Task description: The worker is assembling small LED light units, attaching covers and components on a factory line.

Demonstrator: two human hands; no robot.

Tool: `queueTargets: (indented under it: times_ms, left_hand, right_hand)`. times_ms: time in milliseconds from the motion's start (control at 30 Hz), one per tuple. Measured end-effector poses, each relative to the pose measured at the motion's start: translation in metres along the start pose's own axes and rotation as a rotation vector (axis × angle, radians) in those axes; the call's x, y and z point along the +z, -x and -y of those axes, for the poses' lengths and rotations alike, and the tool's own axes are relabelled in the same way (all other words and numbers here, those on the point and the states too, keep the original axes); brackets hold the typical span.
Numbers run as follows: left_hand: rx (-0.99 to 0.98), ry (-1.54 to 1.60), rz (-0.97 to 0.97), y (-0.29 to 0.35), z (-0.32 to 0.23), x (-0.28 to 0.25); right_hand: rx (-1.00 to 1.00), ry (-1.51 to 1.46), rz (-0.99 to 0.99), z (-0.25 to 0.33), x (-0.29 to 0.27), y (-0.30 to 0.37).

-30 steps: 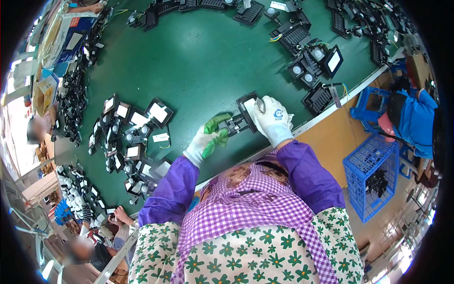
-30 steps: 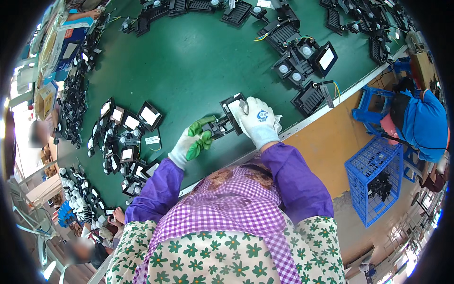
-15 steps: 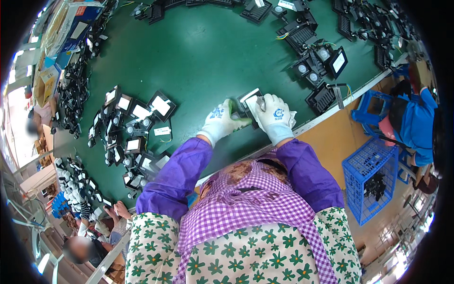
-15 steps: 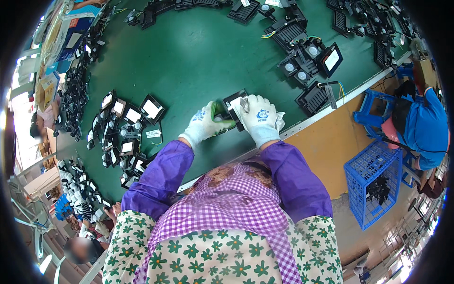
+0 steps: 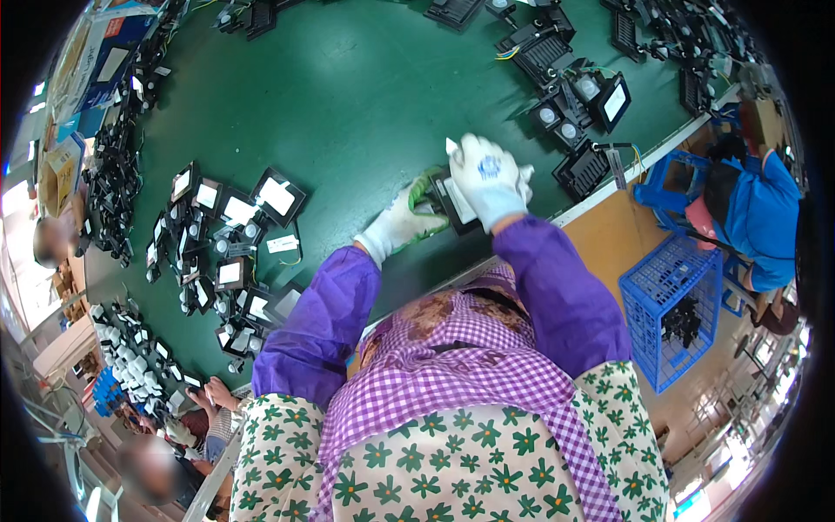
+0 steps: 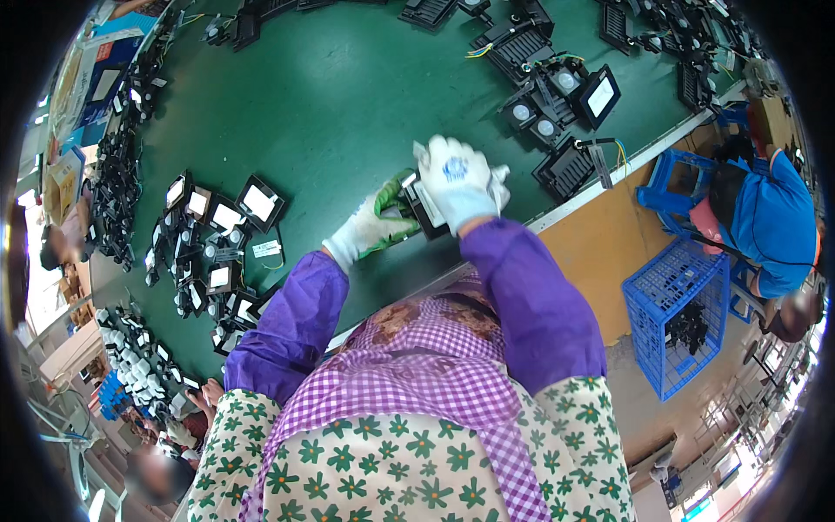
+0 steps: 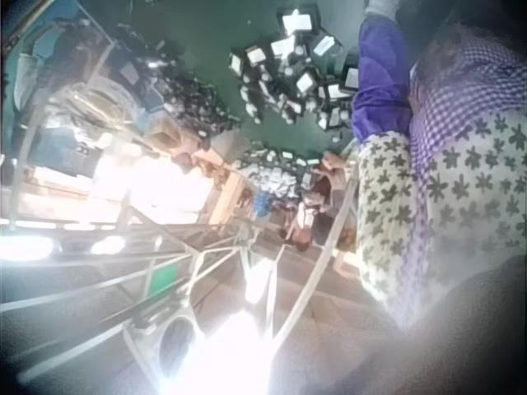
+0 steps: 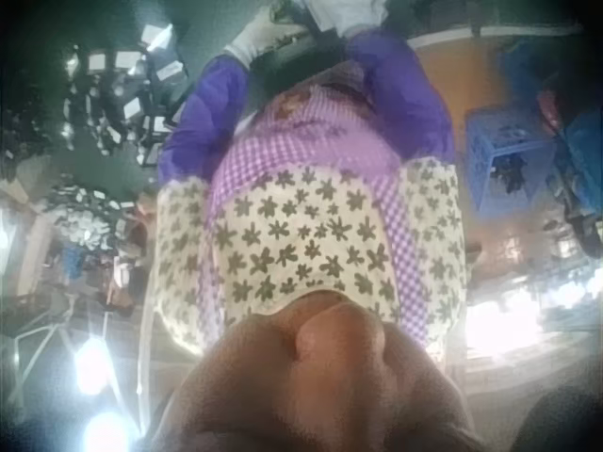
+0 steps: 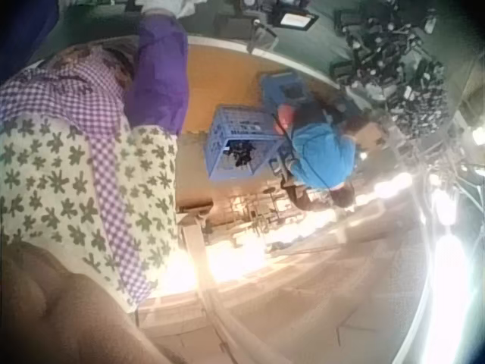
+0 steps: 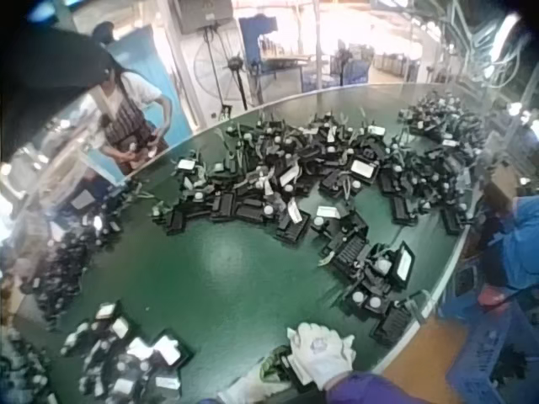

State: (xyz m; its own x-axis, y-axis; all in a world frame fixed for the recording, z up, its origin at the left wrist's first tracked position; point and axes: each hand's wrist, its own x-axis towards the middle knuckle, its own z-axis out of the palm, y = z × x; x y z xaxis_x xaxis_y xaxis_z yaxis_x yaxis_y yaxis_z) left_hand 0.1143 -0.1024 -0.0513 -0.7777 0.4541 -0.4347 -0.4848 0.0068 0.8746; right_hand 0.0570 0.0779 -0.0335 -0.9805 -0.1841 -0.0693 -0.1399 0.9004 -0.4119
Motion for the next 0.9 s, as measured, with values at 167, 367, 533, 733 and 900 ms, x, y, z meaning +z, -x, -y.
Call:
queueTargets:
  times_ms: [167, 367, 533, 733, 900]
  left_hand:
    - [-0.166, -0.035, -0.092, 0.004, -0.01, 0.001]
    - [0.02, 0.139, -0.044, 0.002, 0.014, -0.006]
    - [-0.128, -0.006, 0.011, 0.004, 0.004, -0.002]
    - [-0.033, 0.097, -0.03, 0.006, 0.005, 0.0]
    - [-0.053, -0.146, -0.142, 0.003, 0.02, 0.0]
  right_hand:
    - [0.048, 0.011, 0.032, 0.006, 0.006, -0.002]
    - [-0.064, -0.013, 0.068, 0.012, -0.001, 0.031]
    - [0.052, 0.021, -0.043, 0.014, 0.005, -0.027]
    - [-0.32, 0.084, 0.086, 0.031, 0.005, -0.004]
    - [-0.323, 0.058, -0.053, 0.047, -0.001, -0.028]
